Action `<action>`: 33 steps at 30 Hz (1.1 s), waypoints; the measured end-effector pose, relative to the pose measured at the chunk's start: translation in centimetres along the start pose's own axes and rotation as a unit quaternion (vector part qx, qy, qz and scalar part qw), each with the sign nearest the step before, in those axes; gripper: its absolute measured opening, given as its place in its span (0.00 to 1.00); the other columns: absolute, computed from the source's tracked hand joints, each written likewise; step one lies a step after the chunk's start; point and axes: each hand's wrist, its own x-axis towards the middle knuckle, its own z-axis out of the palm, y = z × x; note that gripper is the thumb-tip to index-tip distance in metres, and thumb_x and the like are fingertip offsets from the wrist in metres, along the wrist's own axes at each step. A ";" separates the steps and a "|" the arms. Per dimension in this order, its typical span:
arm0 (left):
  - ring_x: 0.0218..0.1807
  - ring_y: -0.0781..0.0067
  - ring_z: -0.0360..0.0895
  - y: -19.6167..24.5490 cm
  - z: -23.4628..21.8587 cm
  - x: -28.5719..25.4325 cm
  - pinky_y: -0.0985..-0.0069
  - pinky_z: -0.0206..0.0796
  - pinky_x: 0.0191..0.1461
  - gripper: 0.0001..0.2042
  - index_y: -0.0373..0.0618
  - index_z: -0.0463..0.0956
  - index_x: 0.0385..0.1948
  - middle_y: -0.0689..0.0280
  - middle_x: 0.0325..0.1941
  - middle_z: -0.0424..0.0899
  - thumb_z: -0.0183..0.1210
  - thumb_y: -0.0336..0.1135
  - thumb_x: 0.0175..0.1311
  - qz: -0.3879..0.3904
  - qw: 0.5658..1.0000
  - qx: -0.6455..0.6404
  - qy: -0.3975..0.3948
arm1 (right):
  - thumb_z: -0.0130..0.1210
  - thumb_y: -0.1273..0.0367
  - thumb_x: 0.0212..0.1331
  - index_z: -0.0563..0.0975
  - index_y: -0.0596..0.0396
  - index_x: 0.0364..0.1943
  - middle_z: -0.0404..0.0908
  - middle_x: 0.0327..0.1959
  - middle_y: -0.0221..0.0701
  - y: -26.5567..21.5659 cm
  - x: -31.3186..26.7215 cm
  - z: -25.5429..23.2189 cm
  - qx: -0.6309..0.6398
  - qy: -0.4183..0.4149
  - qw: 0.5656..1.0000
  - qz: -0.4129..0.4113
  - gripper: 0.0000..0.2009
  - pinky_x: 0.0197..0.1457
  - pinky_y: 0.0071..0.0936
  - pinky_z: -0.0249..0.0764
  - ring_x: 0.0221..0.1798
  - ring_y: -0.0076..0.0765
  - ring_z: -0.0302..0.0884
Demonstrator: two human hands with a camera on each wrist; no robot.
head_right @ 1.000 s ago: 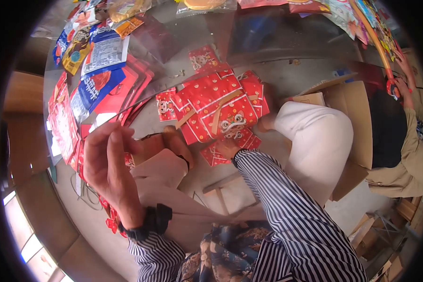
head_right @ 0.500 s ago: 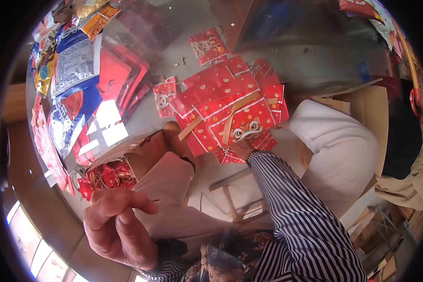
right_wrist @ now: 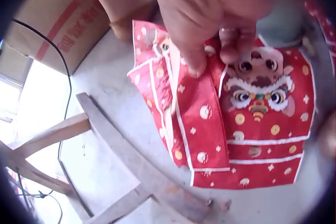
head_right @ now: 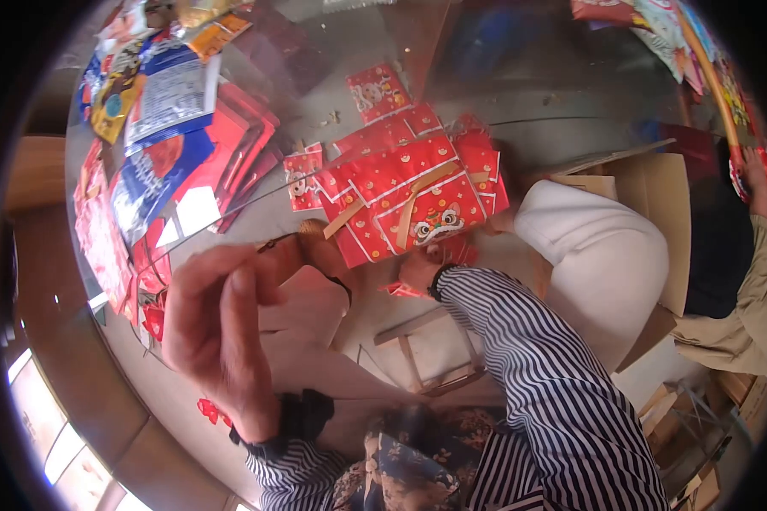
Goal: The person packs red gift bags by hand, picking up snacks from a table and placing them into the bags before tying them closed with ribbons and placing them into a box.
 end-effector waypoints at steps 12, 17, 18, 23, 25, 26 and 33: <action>0.25 0.84 0.76 -3.4 -3.0 -0.7 0.85 0.67 0.29 0.06 0.37 0.79 0.42 0.68 0.29 0.82 0.56 0.28 0.69 0.045 0.994 -0.099 0.029 | 0.57 0.70 0.56 0.76 0.59 0.40 0.79 0.27 0.37 -1.2 -12.5 -18.0 0.475 0.085 0.876 -0.001 0.10 0.31 0.34 0.73 0.27 0.34 0.78; 0.25 0.85 0.76 -4.8 -3.6 -0.6 0.85 0.68 0.28 0.05 0.37 0.79 0.40 0.68 0.28 0.82 0.56 0.27 0.68 0.049 0.989 -0.132 0.040 | 0.59 0.69 0.61 0.75 0.56 0.40 0.77 0.27 0.25 3.8 -17.0 -18.7 0.726 0.253 0.639 0.024 0.08 0.22 0.18 0.68 0.19 0.19 0.72; 0.25 0.84 0.76 -4.9 -3.6 -0.6 0.85 0.67 0.28 0.06 0.37 0.79 0.40 0.68 0.28 0.82 0.57 0.28 0.68 0.054 0.990 -0.128 0.038 | 0.59 0.68 0.61 0.76 0.55 0.41 0.77 0.28 0.24 5.3 -17.3 -18.5 0.747 0.285 0.600 0.025 0.08 0.22 0.17 0.68 0.20 0.19 0.73; 0.24 0.83 0.77 -5.3 -3.4 -0.1 0.86 0.67 0.27 0.07 0.39 0.79 0.42 0.67 0.29 0.84 0.57 0.31 0.70 0.052 0.992 -0.113 0.027 | 0.59 0.69 0.63 0.76 0.53 0.46 0.79 0.32 0.25 11.1 -15.2 -16.8 0.770 0.379 0.498 0.124 0.10 0.24 0.17 0.70 0.23 0.20 0.75; 0.24 0.83 0.77 -5.5 -3.1 0.1 0.86 0.67 0.27 0.07 0.39 0.79 0.42 0.67 0.29 0.84 0.57 0.31 0.70 0.057 0.992 -0.107 0.021 | 0.59 0.69 0.62 0.74 0.54 0.50 0.81 0.35 0.27 11.7 -14.4 -16.2 0.777 0.382 0.473 0.163 0.13 0.27 0.19 0.73 0.24 0.21 0.78; 0.24 0.83 0.77 -5.5 -3.0 0.2 0.86 0.67 0.27 0.07 0.39 0.79 0.42 0.67 0.29 0.84 0.57 0.31 0.70 0.058 0.993 -0.104 0.017 | 0.59 0.70 0.62 0.74 0.55 0.51 0.81 0.36 0.28 11.7 -14.0 -15.9 0.776 0.389 0.465 0.174 0.14 0.27 0.19 0.73 0.25 0.22 0.78; 0.24 0.83 0.77 -5.0 -2.7 0.2 0.86 0.66 0.28 0.07 0.39 0.79 0.43 0.67 0.30 0.84 0.56 0.30 0.70 0.055 0.994 -0.089 0.009 | 0.60 0.71 0.60 0.71 0.59 0.55 0.81 0.40 0.36 10.9 -15.4 -17.0 0.666 0.466 0.509 0.284 0.20 0.28 0.23 0.75 0.25 0.28 0.80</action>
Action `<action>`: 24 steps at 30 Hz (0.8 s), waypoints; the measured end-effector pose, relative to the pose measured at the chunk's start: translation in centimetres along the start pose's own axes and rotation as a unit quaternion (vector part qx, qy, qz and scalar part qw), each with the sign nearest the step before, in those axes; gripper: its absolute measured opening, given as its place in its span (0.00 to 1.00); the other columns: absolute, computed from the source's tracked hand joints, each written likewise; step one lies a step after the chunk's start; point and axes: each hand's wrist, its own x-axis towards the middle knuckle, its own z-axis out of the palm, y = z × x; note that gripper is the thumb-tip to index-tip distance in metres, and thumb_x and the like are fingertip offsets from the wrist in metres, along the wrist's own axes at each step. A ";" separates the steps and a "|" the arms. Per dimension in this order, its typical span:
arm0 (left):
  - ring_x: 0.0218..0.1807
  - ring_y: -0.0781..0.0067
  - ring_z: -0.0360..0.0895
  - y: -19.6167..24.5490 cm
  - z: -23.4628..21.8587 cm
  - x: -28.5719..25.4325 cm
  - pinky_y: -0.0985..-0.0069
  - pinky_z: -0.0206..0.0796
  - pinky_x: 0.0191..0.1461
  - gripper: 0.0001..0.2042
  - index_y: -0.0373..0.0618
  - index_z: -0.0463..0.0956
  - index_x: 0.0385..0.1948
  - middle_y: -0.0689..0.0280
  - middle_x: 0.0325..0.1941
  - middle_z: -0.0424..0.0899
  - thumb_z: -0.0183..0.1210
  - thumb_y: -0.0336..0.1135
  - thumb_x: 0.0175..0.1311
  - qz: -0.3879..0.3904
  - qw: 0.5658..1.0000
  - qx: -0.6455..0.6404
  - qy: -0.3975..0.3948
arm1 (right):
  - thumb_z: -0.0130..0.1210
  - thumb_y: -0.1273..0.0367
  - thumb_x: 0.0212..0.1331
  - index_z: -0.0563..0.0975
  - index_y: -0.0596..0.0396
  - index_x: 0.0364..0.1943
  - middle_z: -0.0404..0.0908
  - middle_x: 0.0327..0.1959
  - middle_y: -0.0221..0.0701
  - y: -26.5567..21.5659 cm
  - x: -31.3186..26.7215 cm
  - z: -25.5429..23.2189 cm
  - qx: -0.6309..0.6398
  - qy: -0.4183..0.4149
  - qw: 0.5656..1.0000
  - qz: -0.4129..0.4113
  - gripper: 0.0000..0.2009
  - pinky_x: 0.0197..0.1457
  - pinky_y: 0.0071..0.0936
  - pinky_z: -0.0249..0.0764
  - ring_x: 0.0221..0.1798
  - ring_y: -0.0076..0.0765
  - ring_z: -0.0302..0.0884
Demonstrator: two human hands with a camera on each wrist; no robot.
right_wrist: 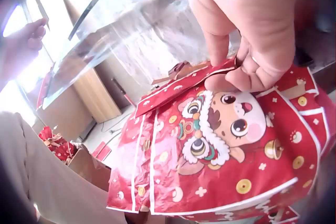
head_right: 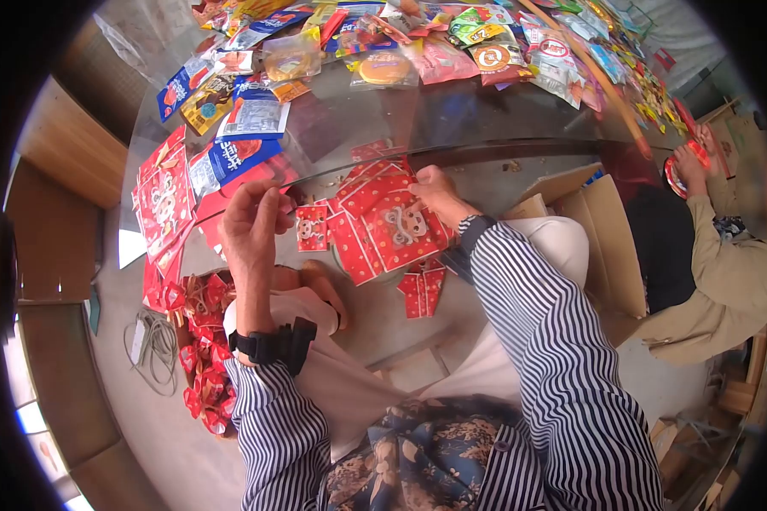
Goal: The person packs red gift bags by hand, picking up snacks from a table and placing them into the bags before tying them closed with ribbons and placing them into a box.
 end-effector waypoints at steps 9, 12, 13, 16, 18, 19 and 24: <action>0.24 0.84 0.76 -0.1 0.5 0.0 0.86 0.66 0.28 0.06 0.39 0.78 0.42 0.67 0.30 0.83 0.55 0.30 0.70 0.012 1.000 -0.007 -0.011 | 0.58 0.71 0.59 0.75 0.61 0.43 0.79 0.37 0.42 -0.9 -1.5 1.4 -0.234 0.022 0.864 -0.445 0.11 0.39 0.36 0.78 0.27 0.39 0.81; 0.24 0.83 0.76 -0.2 0.5 -0.1 0.86 0.66 0.28 0.06 0.39 0.79 0.42 0.67 0.30 0.84 0.56 0.30 0.70 0.012 1.000 0.000 -0.003 | 0.56 0.67 0.62 0.78 0.59 0.35 0.78 0.25 0.35 -1.7 -2.0 2.2 -0.175 -0.012 0.912 -0.371 0.08 0.31 0.30 0.74 0.22 0.30 0.77; 0.24 0.83 0.76 -0.2 0.3 0.0 0.86 0.66 0.28 0.06 0.39 0.79 0.42 0.67 0.30 0.84 0.56 0.30 0.70 0.013 1.000 0.006 -0.001 | 0.55 0.65 0.63 0.78 0.57 0.32 0.77 0.20 0.31 -1.6 -2.3 2.3 -0.147 -0.030 0.936 -0.318 0.09 0.27 0.27 0.72 0.20 0.26 0.75; 0.24 0.83 0.77 0.0 -0.2 -0.3 0.85 0.66 0.28 0.07 0.39 0.79 0.42 0.67 0.31 0.84 0.57 0.31 0.69 0.006 1.000 -0.004 0.004 | 0.54 0.61 0.64 0.78 0.55 0.26 0.78 0.19 0.30 -0.2 -6.1 1.7 -0.113 -0.337 0.933 0.051 0.14 0.27 0.27 0.72 0.21 0.26 0.76; 0.25 0.83 0.77 0.3 -0.3 -0.4 0.84 0.67 0.29 0.07 0.39 0.80 0.42 0.68 0.30 0.84 0.58 0.32 0.69 0.001 1.000 -0.023 0.001 | 0.53 0.60 0.61 0.80 0.56 0.30 0.83 0.25 0.33 2.3 -8.6 1.8 -0.352 -0.502 0.790 -0.002 0.13 0.32 0.32 0.77 0.28 0.31 0.82; 0.25 0.84 0.76 0.8 -0.1 -0.6 0.85 0.67 0.29 0.07 0.38 0.79 0.41 0.68 0.30 0.83 0.58 0.30 0.69 -0.005 1.000 -0.024 -0.002 | 0.53 0.61 0.61 0.80 0.57 0.32 0.83 0.27 0.35 4.2 -9.0 1.9 -0.409 -0.509 0.758 0.012 0.13 0.34 0.34 0.78 0.30 0.33 0.83; 0.27 0.85 0.75 2.3 0.9 -0.9 0.86 0.67 0.31 0.05 0.35 0.79 0.39 0.69 0.28 0.81 0.58 0.27 0.67 -0.014 1.000 -0.011 -0.021 | 0.52 0.64 0.60 0.81 0.58 0.41 0.85 0.40 0.41 20.3 -4.9 1.4 -0.569 -0.411 0.698 -0.139 0.13 0.47 0.42 0.80 0.44 0.45 0.84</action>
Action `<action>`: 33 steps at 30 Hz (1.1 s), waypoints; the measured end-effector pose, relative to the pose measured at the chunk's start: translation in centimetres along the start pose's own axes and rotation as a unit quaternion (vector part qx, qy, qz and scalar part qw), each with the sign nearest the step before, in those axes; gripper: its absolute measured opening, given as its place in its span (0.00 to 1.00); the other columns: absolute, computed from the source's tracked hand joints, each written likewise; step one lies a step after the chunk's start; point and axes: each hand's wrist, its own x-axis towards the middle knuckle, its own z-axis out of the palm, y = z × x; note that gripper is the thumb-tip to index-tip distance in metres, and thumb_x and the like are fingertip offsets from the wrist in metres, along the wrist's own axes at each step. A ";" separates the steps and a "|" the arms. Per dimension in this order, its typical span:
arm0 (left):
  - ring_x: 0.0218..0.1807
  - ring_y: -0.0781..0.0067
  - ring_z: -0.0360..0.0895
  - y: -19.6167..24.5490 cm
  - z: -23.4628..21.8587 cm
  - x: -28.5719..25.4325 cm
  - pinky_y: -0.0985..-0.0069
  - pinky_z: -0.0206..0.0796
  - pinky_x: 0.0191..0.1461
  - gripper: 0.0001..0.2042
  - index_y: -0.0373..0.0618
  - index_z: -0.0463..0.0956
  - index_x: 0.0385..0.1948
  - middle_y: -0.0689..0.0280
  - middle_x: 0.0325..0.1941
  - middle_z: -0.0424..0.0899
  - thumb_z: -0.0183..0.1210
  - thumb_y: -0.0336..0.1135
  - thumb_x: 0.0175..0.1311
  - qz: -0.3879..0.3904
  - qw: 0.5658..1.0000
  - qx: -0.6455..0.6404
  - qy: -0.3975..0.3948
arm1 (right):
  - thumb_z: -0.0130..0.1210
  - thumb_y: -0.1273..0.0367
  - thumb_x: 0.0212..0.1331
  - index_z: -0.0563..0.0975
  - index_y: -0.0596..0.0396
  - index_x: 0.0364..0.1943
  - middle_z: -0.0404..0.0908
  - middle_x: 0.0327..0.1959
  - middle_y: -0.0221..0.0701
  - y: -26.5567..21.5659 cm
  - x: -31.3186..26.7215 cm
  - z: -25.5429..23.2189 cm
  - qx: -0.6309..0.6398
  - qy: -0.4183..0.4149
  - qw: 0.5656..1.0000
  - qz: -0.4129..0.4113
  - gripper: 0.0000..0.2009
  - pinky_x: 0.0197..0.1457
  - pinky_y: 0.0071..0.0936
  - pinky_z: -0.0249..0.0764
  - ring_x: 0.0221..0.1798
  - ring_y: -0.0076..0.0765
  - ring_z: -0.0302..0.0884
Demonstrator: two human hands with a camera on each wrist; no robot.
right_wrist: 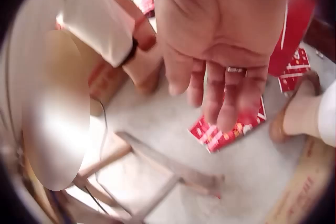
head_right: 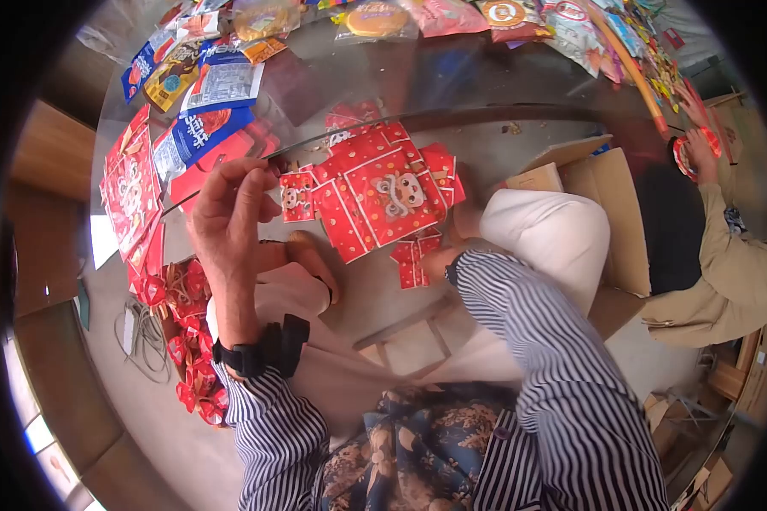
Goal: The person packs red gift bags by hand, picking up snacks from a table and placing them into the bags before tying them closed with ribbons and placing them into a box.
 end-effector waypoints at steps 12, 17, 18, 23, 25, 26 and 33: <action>0.30 0.79 0.78 1.3 0.6 0.1 0.83 0.69 0.36 0.05 0.35 0.79 0.36 0.64 0.30 0.82 0.59 0.20 0.60 -0.057 0.997 0.056 0.011 | 0.51 0.67 0.61 0.62 0.51 0.67 0.65 0.67 0.49 -1.3 4.2 -1.3 0.099 0.179 0.959 0.197 0.27 0.58 0.44 0.75 0.65 0.51 0.69; 0.30 0.76 0.78 1.4 0.8 0.3 0.81 0.69 0.39 0.06 0.35 0.79 0.34 0.62 0.30 0.83 0.62 0.19 0.55 -0.059 0.992 0.116 -0.001 | 0.53 0.68 0.60 0.67 0.53 0.62 0.70 0.62 0.49 -0.9 6.0 -0.2 0.056 0.113 0.975 0.185 0.24 0.55 0.43 0.75 0.62 0.51 0.72; 0.30 0.76 0.78 1.3 1.0 0.3 0.81 0.69 0.38 0.06 0.35 0.79 0.35 0.62 0.30 0.83 0.62 0.20 0.56 -0.064 0.992 0.113 0.002 | 0.53 0.68 0.59 0.68 0.53 0.61 0.71 0.61 0.49 -1.0 6.2 -0.2 0.044 0.095 0.979 0.176 0.24 0.55 0.43 0.76 0.61 0.51 0.73; 0.29 0.79 0.77 1.3 1.5 0.5 0.82 0.69 0.36 0.05 0.35 0.79 0.36 0.64 0.28 0.82 0.60 0.21 0.60 -0.058 0.997 0.057 -0.012 | 0.56 0.69 0.58 0.73 0.54 0.57 0.75 0.56 0.48 -1.1 7.1 -0.2 -0.056 -0.007 0.993 0.102 0.21 0.52 0.42 0.77 0.57 0.51 0.77; 0.29 0.81 0.76 1.8 1.6 0.4 0.83 0.68 0.34 0.04 0.34 0.79 0.37 0.66 0.28 0.81 0.59 0.22 0.62 -0.098 0.995 0.028 -0.006 | 0.57 0.69 0.57 0.75 0.55 0.55 0.77 0.55 0.48 -1.8 6.8 -0.7 -0.098 -0.061 0.992 0.058 0.20 0.51 0.42 0.77 0.56 0.51 0.78; 0.28 0.82 0.76 2.0 1.6 0.4 0.83 0.68 0.34 0.04 0.34 0.78 0.37 0.66 0.27 0.81 0.59 0.23 0.64 -0.115 0.993 0.013 -0.004 | 0.57 0.69 0.57 0.76 0.55 0.54 0.78 0.54 0.48 -2.2 6.6 -1.0 -0.114 -0.097 0.988 0.035 0.19 0.51 0.42 0.77 0.55 0.51 0.79; 0.27 0.84 0.75 -1.4 0.0 0.2 0.84 0.67 0.32 0.06 0.36 0.79 0.40 0.68 0.30 0.82 0.57 0.28 0.68 -0.008 0.999 0.022 -0.027 | 0.60 0.70 0.52 0.82 0.54 0.45 0.85 0.37 0.42 -10.8 -3.9 -11.8 0.062 -0.125 0.990 -0.008 0.14 0.40 0.39 0.78 0.38 0.44 0.84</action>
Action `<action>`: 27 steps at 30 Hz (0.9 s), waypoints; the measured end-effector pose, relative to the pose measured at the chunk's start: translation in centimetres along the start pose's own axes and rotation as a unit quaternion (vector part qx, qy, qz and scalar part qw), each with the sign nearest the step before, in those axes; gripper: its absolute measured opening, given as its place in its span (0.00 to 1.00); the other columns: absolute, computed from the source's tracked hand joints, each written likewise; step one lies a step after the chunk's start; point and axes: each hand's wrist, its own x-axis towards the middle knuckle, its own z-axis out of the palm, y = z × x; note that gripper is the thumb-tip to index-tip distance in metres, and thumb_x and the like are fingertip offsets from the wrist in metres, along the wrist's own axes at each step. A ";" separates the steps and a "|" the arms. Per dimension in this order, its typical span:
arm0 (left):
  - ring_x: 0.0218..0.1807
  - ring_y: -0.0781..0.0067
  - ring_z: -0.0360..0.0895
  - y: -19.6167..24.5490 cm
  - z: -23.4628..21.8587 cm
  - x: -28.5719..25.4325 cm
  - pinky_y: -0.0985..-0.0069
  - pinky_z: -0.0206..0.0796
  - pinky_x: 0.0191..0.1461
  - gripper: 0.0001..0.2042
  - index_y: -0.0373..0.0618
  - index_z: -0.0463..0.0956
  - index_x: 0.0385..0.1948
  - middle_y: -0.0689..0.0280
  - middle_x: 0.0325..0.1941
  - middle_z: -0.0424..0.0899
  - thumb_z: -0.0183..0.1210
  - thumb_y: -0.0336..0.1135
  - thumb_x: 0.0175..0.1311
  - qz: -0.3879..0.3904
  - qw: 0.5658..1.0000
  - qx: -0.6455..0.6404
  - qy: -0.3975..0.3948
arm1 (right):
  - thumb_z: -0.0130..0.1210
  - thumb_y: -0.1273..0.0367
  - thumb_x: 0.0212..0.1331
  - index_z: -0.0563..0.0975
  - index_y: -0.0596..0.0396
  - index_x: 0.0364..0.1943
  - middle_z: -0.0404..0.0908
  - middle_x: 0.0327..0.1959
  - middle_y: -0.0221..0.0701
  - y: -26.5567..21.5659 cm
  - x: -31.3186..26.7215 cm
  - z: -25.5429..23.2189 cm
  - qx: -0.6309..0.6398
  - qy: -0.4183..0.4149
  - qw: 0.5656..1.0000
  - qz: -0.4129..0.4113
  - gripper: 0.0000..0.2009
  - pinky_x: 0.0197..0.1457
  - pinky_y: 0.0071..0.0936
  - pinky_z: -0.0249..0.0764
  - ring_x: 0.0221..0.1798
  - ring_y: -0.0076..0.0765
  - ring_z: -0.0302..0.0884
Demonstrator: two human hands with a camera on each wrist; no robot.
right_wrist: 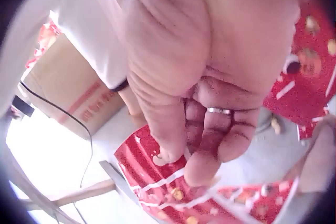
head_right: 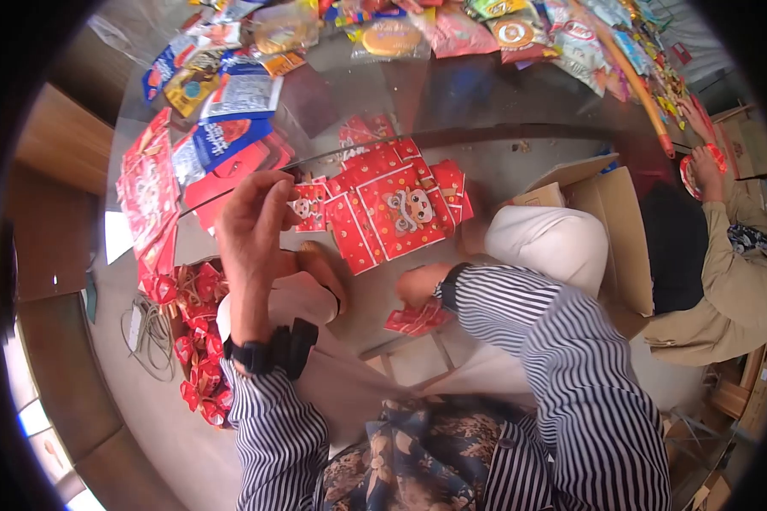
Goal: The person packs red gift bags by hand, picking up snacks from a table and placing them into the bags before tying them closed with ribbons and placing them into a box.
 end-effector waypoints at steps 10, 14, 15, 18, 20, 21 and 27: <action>0.35 0.83 0.74 -1.8 -1.8 -2.3 0.80 0.67 0.40 0.21 0.38 0.78 0.40 0.69 0.33 0.81 0.50 0.50 0.74 -0.058 0.977 -0.172 -0.112 | 0.55 0.67 0.56 0.75 0.59 0.54 0.82 0.44 0.32 -2.7 -15.0 -6.6 0.647 0.182 0.611 -0.419 0.20 0.53 0.33 0.75 0.44 0.32 0.80; 0.45 0.70 0.79 -1.2 -1.0 -3.5 0.72 0.71 0.48 0.31 0.40 0.69 0.58 0.59 0.49 0.81 0.41 0.61 0.73 0.058 0.974 -0.149 -0.161 | 0.52 0.64 0.59 0.75 0.58 0.53 0.82 0.44 0.33 -3.4 -16.6 -6.4 0.734 0.258 0.437 -0.452 0.19 0.55 0.34 0.74 0.41 0.35 0.80; 0.48 0.67 0.80 -1.8 -0.9 -3.5 0.69 0.72 0.50 0.34 0.40 0.66 0.63 0.57 0.53 0.81 0.39 0.64 0.73 0.003 0.963 -0.189 -0.193 | 0.54 0.65 0.58 0.76 0.58 0.54 0.82 0.52 0.39 -0.5 -14.7 -6.1 0.719 0.222 0.418 -0.509 0.20 0.60 0.43 0.72 0.55 0.43 0.78; 0.47 0.59 0.83 -3.8 -1.8 -2.4 0.64 0.74 0.51 0.33 0.43 0.65 0.63 0.55 0.54 0.81 0.36 0.65 0.73 -0.204 0.839 -0.400 -0.307 | 0.53 0.65 0.58 0.78 0.56 0.47 0.84 0.45 0.35 3.7 -11.6 -4.9 0.717 0.203 0.404 -0.530 0.15 0.58 0.40 0.72 0.49 0.40 0.80; 0.45 0.60 0.83 -3.8 -1.4 -2.9 0.63 0.75 0.50 0.32 0.44 0.67 0.62 0.56 0.52 0.82 0.34 0.63 0.74 -0.201 0.855 -0.389 -0.279 | 0.54 0.66 0.57 0.79 0.54 0.43 0.85 0.40 0.31 3.7 -11.0 -4.1 0.722 0.277 0.424 -0.472 0.12 0.54 0.39 0.74 0.44 0.37 0.80; 0.45 0.64 0.83 -4.1 -1.1 -2.8 0.66 0.76 0.48 0.26 0.42 0.69 0.59 0.58 0.50 0.83 0.40 0.55 0.77 -0.202 0.862 -0.383 -0.263 | 0.54 0.66 0.57 0.79 0.54 0.44 0.85 0.40 0.31 4.2 -10.4 -3.8 0.716 0.303 0.438 -0.450 0.12 0.53 0.39 0.74 0.45 0.36 0.80; 0.46 0.71 0.82 -5.3 0.9 -3.0 0.76 0.74 0.47 0.14 0.39 0.76 0.51 0.63 0.48 0.82 0.56 0.37 0.70 -0.136 0.956 -0.237 -0.104 | 0.51 0.71 0.60 0.75 0.51 0.52 0.81 0.44 0.27 2.1 -10.6 -3.1 0.634 0.380 0.550 -0.389 0.15 0.52 0.26 0.73 0.45 0.24 0.77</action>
